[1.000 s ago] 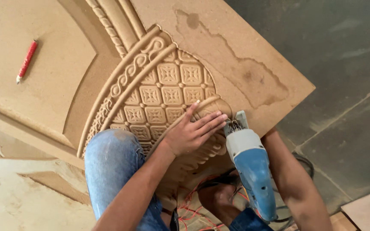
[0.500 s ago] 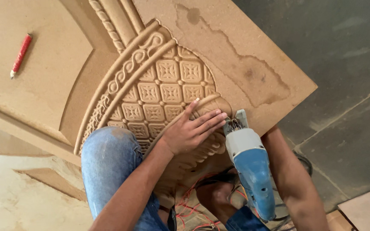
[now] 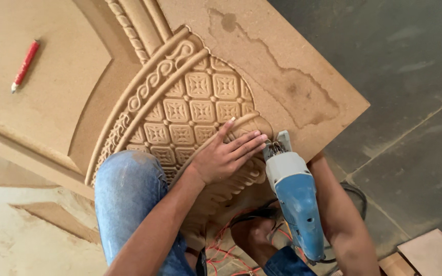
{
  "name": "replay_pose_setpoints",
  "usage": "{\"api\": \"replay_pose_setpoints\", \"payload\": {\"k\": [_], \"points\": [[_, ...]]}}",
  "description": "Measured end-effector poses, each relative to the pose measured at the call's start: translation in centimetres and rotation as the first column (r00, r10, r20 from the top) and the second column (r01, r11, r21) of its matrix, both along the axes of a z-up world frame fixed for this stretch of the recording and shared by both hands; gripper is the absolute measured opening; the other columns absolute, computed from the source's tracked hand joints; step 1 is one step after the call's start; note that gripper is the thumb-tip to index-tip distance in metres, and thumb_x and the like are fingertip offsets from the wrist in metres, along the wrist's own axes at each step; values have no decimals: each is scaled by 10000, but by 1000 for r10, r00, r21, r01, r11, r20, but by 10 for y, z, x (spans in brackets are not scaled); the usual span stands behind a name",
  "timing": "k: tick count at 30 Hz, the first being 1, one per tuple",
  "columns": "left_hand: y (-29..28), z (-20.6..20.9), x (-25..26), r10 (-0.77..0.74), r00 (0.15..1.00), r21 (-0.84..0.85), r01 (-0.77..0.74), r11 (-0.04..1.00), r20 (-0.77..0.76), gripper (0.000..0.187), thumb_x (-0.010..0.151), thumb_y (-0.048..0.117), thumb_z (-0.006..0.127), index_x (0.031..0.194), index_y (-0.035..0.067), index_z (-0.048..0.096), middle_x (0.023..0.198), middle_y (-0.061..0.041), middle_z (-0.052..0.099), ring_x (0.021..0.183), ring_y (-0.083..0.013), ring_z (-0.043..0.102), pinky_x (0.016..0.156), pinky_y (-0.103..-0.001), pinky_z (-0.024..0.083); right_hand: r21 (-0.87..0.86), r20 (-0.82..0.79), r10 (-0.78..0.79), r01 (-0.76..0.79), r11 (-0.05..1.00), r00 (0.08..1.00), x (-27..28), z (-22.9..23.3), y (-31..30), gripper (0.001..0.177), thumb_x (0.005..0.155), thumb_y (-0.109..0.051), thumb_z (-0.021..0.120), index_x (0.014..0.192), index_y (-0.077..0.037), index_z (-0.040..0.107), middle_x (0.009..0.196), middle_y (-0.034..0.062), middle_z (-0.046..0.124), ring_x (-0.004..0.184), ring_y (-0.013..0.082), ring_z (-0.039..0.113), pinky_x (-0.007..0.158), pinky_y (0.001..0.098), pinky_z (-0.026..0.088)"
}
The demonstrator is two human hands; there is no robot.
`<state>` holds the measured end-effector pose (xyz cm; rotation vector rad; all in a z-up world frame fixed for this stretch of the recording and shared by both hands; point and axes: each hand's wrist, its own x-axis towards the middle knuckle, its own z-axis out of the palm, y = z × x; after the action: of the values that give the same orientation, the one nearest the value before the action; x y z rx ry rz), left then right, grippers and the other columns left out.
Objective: The person uses a handheld electric carving tool to shape and refine ornate patterns on a large wooden panel. They guide the tool along curved and geometric designs while seated on the floor, occasionally pausing to inspect the carved surface.
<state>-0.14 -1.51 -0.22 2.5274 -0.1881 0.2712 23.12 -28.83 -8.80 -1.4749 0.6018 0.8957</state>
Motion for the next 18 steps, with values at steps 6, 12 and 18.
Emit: {"api": "replay_pose_setpoints", "payload": {"k": [6,12,18], "points": [[-1,1,-1,7,1000,11,-7,1000,10,509,1056,233,471,1559,174,510,1659,41,387,1515,-103,380,1261,-590,256,118,115,7,-21,993,993,2,69,37,818,955,-640,418,1454,3,499,1446,174,595,1320,328,583,1106,454,489],[-4,0,-2,8,1000,44,-9,999,21,541,1028,208,475,1568,176,485,1658,40,379,1523,-116,351,1253,-605,251,156,180,37,-66,986,983,-3,150,50,768,951,-572,510,1386,61,538,1368,189,637,1249,312,626,1054,429,528],[-10,-1,-2,3,1000,58,-4,998,13,562,1011,168,476,1572,132,463,1666,9,377,1545,-139,335,1264,-601,211,-44,307,95,-86,995,947,-1,146,51,481,976,-311,746,1216,82,607,1130,146,687,984,247,692,882,390,571]]}}
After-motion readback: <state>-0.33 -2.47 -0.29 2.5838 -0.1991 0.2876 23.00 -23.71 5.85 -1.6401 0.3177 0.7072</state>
